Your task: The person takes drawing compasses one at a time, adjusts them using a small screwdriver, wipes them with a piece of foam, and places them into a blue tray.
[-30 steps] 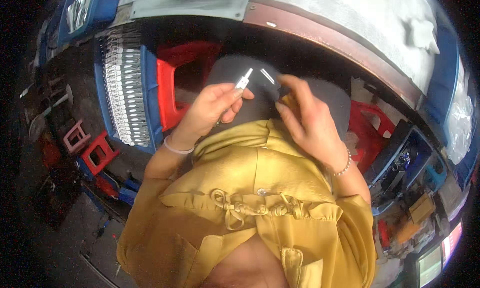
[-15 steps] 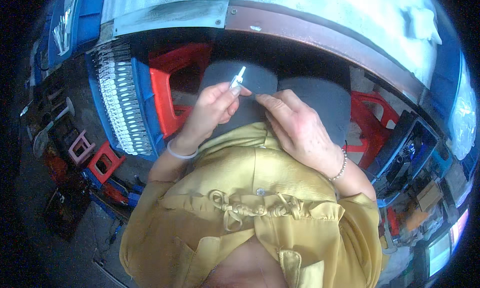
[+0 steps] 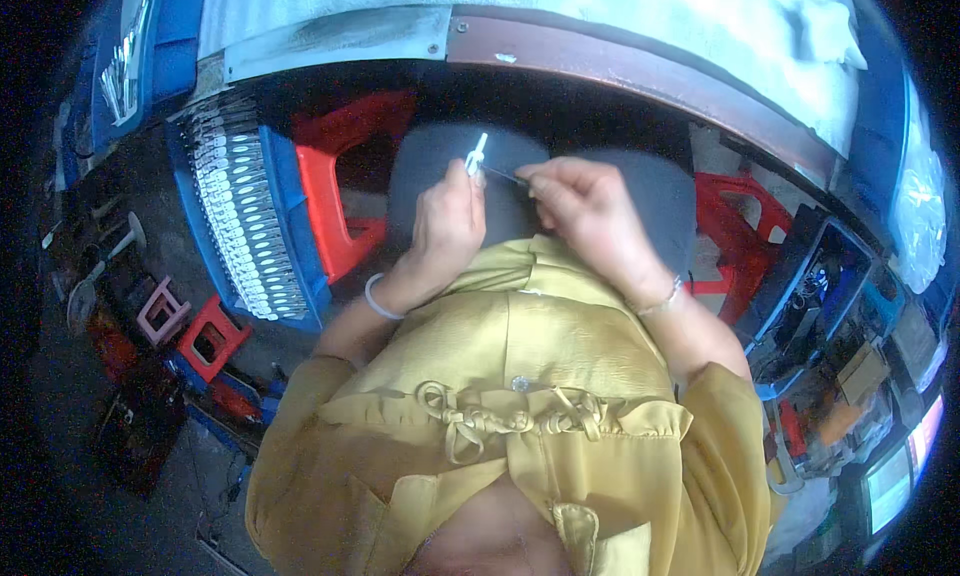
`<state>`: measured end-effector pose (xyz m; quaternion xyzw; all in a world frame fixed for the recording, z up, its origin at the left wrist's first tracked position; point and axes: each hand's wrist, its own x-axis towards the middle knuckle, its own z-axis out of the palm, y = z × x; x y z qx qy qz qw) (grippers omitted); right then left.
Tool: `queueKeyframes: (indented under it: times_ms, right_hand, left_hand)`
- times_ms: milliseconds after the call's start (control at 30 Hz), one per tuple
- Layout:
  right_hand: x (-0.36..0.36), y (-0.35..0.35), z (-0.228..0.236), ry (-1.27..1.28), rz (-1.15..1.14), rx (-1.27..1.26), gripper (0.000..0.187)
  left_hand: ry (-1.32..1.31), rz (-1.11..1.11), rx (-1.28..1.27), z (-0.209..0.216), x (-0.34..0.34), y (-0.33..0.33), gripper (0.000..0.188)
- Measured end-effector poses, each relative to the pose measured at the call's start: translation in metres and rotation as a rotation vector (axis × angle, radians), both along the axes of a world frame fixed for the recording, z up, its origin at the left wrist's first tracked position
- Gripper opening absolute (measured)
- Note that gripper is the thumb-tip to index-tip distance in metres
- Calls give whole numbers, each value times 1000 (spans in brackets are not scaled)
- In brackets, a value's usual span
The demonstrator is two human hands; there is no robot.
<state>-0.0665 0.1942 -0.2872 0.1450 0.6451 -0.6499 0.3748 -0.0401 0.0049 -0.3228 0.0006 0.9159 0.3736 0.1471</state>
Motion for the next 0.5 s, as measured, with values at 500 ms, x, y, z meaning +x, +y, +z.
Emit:
queueKeyframes:
  times_ms: [500]
  right_hand:
    - [-4, -18, 9, 587, 196, 312, 24]
  left_hand:
    - [2, -4, 5, -6, -5, 0, 15]
